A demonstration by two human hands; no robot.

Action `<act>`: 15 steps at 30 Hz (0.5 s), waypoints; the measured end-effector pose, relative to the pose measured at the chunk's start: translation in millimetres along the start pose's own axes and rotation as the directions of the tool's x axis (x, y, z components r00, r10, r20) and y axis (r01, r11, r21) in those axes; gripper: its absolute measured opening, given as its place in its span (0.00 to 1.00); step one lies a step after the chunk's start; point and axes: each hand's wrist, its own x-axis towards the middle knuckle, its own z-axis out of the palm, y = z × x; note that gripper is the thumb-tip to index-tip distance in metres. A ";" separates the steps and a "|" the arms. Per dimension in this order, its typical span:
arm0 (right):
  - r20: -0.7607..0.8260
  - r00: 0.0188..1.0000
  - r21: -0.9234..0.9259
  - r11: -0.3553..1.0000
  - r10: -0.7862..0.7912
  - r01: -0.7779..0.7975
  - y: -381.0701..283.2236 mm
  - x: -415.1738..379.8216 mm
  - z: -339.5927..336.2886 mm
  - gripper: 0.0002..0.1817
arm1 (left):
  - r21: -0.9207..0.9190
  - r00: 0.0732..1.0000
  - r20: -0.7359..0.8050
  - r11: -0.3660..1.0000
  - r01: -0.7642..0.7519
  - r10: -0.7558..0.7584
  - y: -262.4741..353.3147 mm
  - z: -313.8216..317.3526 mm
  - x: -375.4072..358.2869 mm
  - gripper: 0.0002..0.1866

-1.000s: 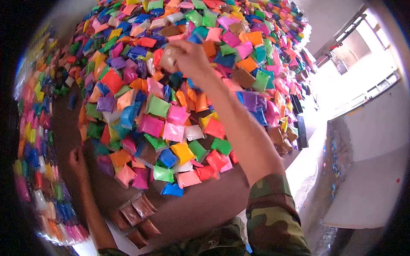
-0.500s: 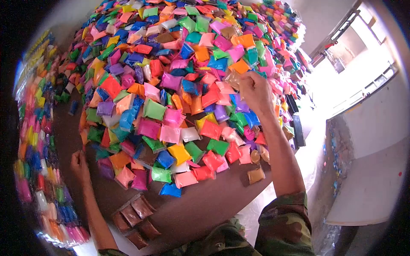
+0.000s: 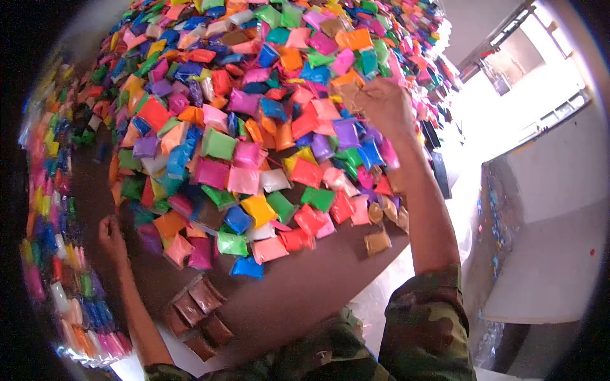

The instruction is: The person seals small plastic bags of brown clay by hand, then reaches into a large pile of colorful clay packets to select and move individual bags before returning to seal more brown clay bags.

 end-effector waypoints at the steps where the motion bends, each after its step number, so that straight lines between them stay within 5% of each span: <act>1: 0.019 1.000 0.125 0.992 -0.001 -0.002 -16.8 -8.5 -9.7 0.16 | 0.008 1.000 -0.002 1.000 0.002 -0.002 -2.8 0.3 2.1 0.11; 5: 0.197 0.960 0.107 0.970 0.196 -0.220 -35.4 -86.9 -65.0 0.15 | -0.004 0.999 0.028 0.999 0.042 -0.042 -6.8 -0.7 6.4 0.11; 9: 0.507 0.851 0.021 0.985 0.135 -0.169 -38.1 -186.8 -56.0 0.14 | 0.073 0.999 0.032 0.997 -0.019 0.017 1.1 -1.3 8.2 0.14; 14: 0.447 0.888 -0.238 0.971 0.110 0.000 -34.7 -250.0 -33.6 0.20 | 0.527 0.999 0.044 0.850 0.000 -0.027 87.1 -13.4 -11.9 0.18; 15: 0.392 0.920 -0.290 0.951 0.013 0.110 -39.4 -250.6 -33.4 0.21 | 0.462 0.998 0.049 0.887 0.004 -0.030 82.2 -14.7 -10.7 0.17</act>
